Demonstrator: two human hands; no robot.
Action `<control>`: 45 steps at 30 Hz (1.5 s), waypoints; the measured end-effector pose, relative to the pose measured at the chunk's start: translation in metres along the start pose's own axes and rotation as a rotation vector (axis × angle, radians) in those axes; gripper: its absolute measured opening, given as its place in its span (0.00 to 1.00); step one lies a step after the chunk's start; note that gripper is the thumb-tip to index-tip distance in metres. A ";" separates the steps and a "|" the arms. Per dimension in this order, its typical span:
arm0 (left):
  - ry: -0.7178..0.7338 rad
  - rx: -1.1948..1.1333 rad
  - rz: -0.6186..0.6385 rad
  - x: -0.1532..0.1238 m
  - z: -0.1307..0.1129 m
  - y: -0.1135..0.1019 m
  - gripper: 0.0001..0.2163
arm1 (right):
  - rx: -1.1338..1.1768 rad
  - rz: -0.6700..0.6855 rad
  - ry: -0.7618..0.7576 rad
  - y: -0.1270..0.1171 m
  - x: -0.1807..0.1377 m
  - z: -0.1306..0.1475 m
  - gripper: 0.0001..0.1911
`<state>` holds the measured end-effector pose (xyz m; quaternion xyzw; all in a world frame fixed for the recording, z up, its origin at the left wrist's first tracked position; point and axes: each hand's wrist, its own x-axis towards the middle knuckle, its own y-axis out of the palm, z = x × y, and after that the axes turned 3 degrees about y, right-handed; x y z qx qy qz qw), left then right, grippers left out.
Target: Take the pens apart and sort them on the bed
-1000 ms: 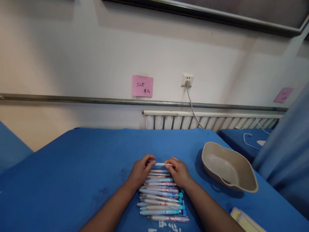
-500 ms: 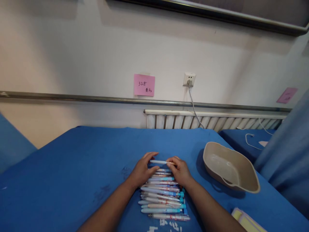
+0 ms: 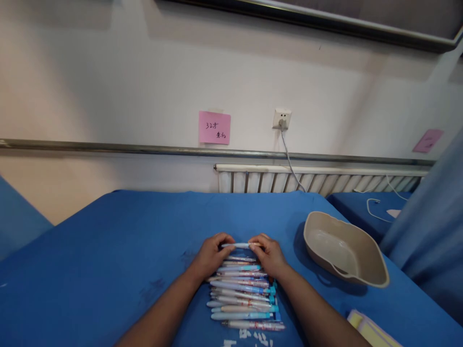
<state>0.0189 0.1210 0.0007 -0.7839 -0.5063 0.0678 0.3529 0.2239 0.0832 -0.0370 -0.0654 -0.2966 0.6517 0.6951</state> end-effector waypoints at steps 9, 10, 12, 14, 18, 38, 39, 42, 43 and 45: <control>-0.095 0.086 -0.050 0.003 0.014 -0.011 0.16 | -0.043 -0.052 0.121 -0.011 0.006 -0.023 0.12; -0.092 0.081 -0.058 0.004 0.015 -0.011 0.15 | -0.057 -0.064 0.136 -0.012 0.006 -0.024 0.12; -0.090 0.057 -0.074 0.004 0.018 -0.008 0.14 | -0.059 -0.106 0.166 -0.011 0.007 -0.025 0.13; -0.106 0.028 -0.086 0.004 0.019 -0.004 0.13 | -0.023 -0.147 0.191 -0.009 0.007 -0.023 0.15; -0.137 -0.013 -0.099 0.003 0.016 0.007 0.13 | 0.075 -0.110 0.187 0.001 0.005 -0.016 0.15; -0.067 0.052 -0.052 0.010 0.033 0.008 0.11 | -0.177 -0.016 0.052 -0.005 0.012 -0.030 0.11; -0.055 0.056 -0.039 0.009 0.031 0.008 0.11 | -0.178 -0.003 0.038 -0.005 0.011 -0.030 0.11; -0.002 0.072 0.027 0.008 0.027 0.003 0.10 | -0.157 0.047 0.032 -0.006 0.010 -0.032 0.14; 0.026 0.083 0.059 0.008 0.026 0.002 0.10 | -0.153 0.071 0.030 -0.006 0.009 -0.033 0.14; 0.079 0.123 0.119 0.008 0.024 -0.001 0.09 | -0.140 0.076 0.028 -0.005 0.009 -0.036 0.14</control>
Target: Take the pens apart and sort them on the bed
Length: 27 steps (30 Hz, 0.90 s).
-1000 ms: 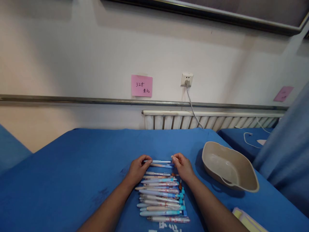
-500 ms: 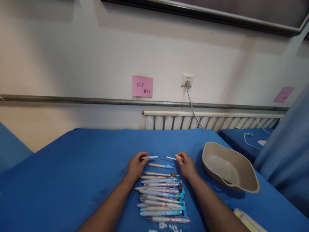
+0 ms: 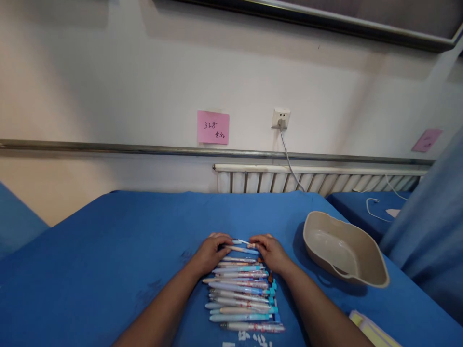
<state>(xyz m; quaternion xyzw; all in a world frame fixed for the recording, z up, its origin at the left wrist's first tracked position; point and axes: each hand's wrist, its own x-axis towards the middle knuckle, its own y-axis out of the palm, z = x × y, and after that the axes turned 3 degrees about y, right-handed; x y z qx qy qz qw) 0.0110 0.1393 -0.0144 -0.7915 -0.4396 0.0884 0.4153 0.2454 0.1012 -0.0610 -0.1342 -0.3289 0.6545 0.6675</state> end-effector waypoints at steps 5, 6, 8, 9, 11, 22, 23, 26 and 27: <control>0.015 0.141 0.050 0.001 -0.003 -0.004 0.06 | 0.102 -0.162 0.068 0.001 0.003 -0.007 0.15; 0.013 0.154 0.052 0.000 -0.004 -0.004 0.05 | 0.115 -0.182 0.090 0.001 0.003 -0.008 0.14; 0.013 0.159 0.043 -0.001 -0.005 -0.003 0.03 | 0.129 -0.195 0.122 0.001 0.004 -0.010 0.13; 0.013 0.153 0.032 -0.001 -0.006 -0.003 0.03 | 0.135 -0.190 0.126 0.002 0.004 -0.011 0.13; 0.008 0.135 0.003 -0.002 -0.007 -0.003 0.03 | 0.158 -0.166 0.108 0.003 0.004 -0.013 0.13; -0.020 0.127 -0.111 -0.004 -0.023 -0.006 0.08 | 0.104 -0.267 0.011 -0.016 -0.002 0.028 0.15; -0.008 0.106 -0.119 -0.005 -0.026 -0.005 0.08 | 0.114 -0.207 0.008 -0.017 -0.004 0.034 0.16; 0.021 0.024 -0.137 -0.007 -0.033 -0.002 0.08 | 0.292 -0.029 0.142 -0.010 -0.006 0.042 0.18; 0.027 0.000 -0.138 -0.007 -0.034 -0.002 0.08 | 0.376 0.009 0.201 -0.007 -0.006 0.042 0.19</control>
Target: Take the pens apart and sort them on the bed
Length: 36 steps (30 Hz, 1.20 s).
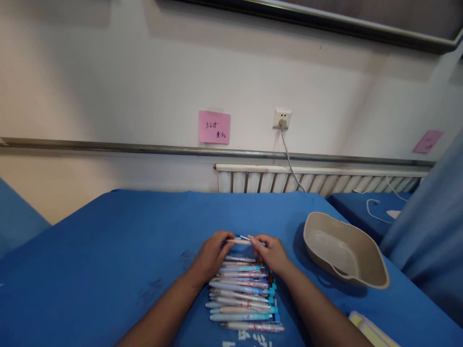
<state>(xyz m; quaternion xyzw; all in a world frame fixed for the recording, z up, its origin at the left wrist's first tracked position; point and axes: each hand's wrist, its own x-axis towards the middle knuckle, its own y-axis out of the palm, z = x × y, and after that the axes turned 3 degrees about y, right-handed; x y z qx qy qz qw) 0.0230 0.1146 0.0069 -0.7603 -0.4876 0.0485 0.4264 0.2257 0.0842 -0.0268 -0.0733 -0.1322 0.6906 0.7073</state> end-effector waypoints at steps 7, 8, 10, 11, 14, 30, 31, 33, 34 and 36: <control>-0.079 0.042 0.077 0.001 -0.004 0.000 0.15 | 0.279 0.015 0.120 0.007 0.005 -0.011 0.20; -0.092 0.050 0.078 0.001 -0.005 -0.001 0.16 | 0.282 0.007 0.117 0.007 0.004 -0.011 0.19; -0.062 0.031 0.032 0.001 -0.007 -0.001 0.13 | 0.283 -0.004 0.118 0.006 0.004 -0.010 0.19; -0.022 0.010 0.002 0.000 -0.007 -0.001 0.12 | 0.286 -0.007 0.123 0.006 0.004 -0.009 0.19; 0.054 -0.019 -0.018 -0.001 -0.008 -0.001 0.11 | 0.300 -0.002 0.129 0.006 0.003 -0.007 0.19; -0.231 -0.003 -0.074 0.001 0.002 -0.003 0.16 | 0.246 -0.077 0.044 0.001 0.003 -0.003 0.16; -0.260 -0.021 -0.090 0.002 0.004 -0.004 0.15 | 0.241 -0.084 0.026 0.000 0.003 -0.003 0.16; -0.257 -0.031 -0.110 0.003 0.008 -0.005 0.15 | 0.236 -0.095 0.012 -0.003 0.005 -0.005 0.16; -0.247 -0.020 -0.124 0.003 0.009 -0.005 0.15 | 0.237 -0.110 0.012 -0.004 0.006 -0.007 0.16; -0.246 0.001 -0.168 0.004 0.011 -0.006 0.15 | 0.241 -0.182 0.027 -0.008 0.008 -0.012 0.17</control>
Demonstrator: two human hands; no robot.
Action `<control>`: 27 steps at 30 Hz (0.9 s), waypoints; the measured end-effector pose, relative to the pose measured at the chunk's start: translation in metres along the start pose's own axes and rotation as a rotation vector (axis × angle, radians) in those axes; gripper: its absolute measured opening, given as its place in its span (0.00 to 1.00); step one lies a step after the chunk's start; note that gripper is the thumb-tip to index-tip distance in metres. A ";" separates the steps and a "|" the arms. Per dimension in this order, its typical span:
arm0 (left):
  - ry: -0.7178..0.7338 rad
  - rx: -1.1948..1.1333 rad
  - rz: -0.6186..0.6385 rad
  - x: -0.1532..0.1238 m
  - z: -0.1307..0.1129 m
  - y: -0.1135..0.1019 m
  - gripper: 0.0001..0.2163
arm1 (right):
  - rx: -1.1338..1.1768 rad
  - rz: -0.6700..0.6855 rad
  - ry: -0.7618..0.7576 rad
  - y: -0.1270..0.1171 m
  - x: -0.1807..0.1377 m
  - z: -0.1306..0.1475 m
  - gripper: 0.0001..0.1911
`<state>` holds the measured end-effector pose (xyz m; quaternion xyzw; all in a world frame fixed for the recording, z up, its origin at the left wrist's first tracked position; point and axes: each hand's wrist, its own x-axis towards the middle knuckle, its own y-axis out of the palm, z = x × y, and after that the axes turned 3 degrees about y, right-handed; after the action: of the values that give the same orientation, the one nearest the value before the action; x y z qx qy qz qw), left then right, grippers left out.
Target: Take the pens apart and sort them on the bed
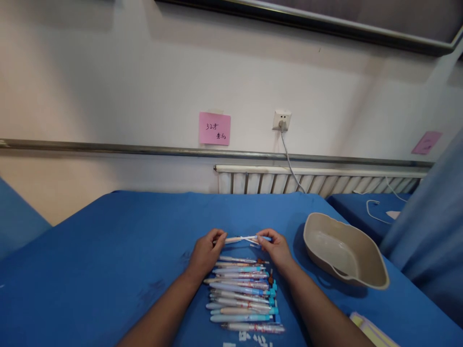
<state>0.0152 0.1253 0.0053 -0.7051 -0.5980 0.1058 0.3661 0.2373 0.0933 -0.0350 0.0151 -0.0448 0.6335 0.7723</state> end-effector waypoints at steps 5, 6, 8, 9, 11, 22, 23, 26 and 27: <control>-0.037 -0.040 -0.027 0.001 0.007 0.004 0.13 | 0.035 -0.267 0.048 -0.007 0.005 -0.001 0.20; -0.035 -0.049 -0.007 0.000 0.008 0.006 0.13 | 0.066 -0.243 0.048 -0.005 0.004 0.000 0.21; -0.027 -0.053 0.039 -0.002 0.008 0.012 0.12 | 0.131 -0.097 0.061 0.003 0.001 0.001 0.23; -0.018 -0.050 0.058 -0.003 0.007 0.014 0.11 | 0.148 -0.005 0.086 0.007 -0.001 0.000 0.23; 0.016 -0.039 0.093 -0.006 0.006 0.018 0.10 | 0.125 0.125 0.171 0.015 -0.005 -0.003 0.23; -0.058 -0.129 0.138 0.006 0.021 0.003 0.12 | 0.013 0.124 0.202 0.021 -0.004 -0.018 0.19; -0.066 -0.144 0.137 0.006 0.021 0.003 0.13 | -0.008 0.120 0.189 0.021 -0.004 -0.018 0.19; -0.087 -0.187 0.138 0.004 0.018 0.007 0.13 | -0.081 0.100 0.124 0.022 -0.006 -0.016 0.19; -0.092 -0.205 0.136 0.003 0.016 0.010 0.13 | -0.101 0.094 0.090 0.022 -0.007 -0.015 0.19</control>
<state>0.0137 0.1341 -0.0117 -0.7719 -0.5729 0.1010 0.2563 0.2154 0.0921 -0.0509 -0.0546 -0.0428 0.6662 0.7426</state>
